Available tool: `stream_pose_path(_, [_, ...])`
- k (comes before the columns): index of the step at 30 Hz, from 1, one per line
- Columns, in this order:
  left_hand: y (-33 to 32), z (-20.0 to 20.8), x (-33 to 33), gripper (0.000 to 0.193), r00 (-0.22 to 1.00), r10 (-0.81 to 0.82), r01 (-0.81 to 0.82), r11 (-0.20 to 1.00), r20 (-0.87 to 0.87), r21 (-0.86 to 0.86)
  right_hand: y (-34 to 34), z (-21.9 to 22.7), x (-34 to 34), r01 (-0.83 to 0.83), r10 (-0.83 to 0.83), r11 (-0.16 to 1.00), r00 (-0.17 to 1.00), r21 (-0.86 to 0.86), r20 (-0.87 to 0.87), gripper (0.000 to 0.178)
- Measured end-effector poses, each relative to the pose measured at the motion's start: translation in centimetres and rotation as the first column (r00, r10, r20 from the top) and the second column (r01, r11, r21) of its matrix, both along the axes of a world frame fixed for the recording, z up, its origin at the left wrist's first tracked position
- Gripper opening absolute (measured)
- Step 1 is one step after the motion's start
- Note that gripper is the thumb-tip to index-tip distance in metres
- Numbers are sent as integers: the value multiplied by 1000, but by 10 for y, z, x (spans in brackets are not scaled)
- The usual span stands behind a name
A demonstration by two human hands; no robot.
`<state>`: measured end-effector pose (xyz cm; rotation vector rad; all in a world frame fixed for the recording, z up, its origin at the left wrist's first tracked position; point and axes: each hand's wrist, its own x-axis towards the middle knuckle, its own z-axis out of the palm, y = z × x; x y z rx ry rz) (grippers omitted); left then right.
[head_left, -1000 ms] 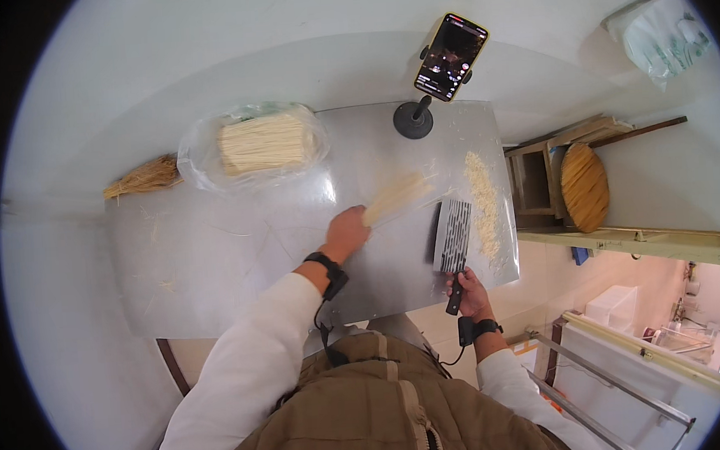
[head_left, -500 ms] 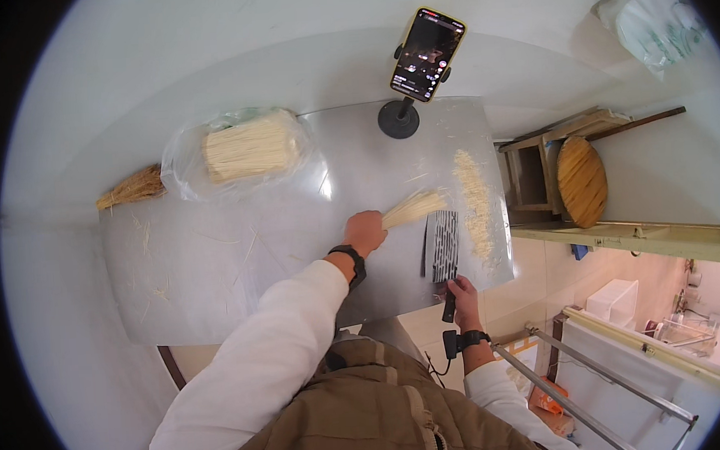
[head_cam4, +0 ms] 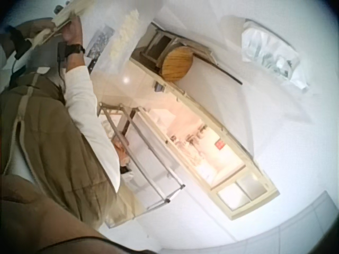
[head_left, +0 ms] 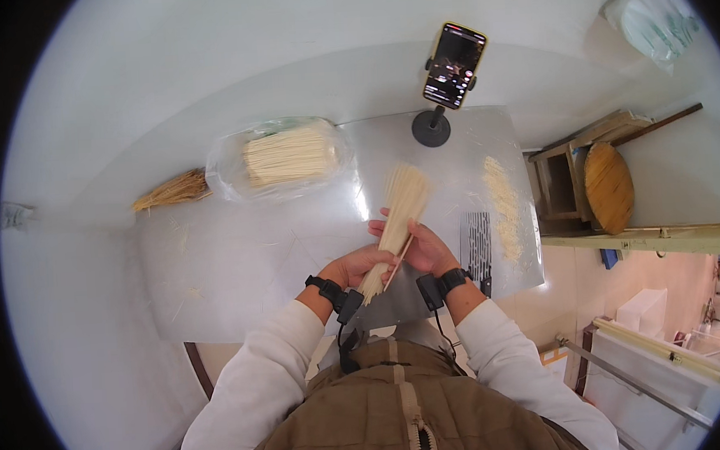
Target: The person weighs bundles of dried noodles on a digital scale, then moves to a stainless steel table to bundle and place them into plastic bags. They use a small brush to sweep loose noodle fragments into a metal bowl and later hang a large bundle of noodles on a drying rack.
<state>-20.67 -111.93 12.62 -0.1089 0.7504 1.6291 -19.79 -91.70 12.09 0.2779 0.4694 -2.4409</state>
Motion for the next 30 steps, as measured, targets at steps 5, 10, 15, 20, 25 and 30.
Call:
stream_pose_path(5, [-33,26,-21,91,876,-122,-37,948,-466,-317,-35,17,-21,41,-7,911,997,411,-83,42])
stream_pose_path(10, [3,31,-9,79,446,180,-612,776,-877,-152,-51,33,-7,167,275,357,922,919,-275,42])
stream_pose_path(15, [31,11,4,66,157,142,-777,629,-977,-34,-55,14,3,428,488,65,774,902,-402,45])
stream_pose_path(20, [42,7,5,59,135,271,-805,591,-953,54,-38,-13,14,506,582,-31,711,862,-396,50])
stream_pose_path(25, [60,23,4,39,304,281,-805,586,-910,-88,-9,-34,28,572,623,-105,676,814,-394,55])
stream_pose_path(30, [55,41,13,18,-348,79,-399,889,-934,224,44,-10,55,329,375,116,859,937,-348,60])
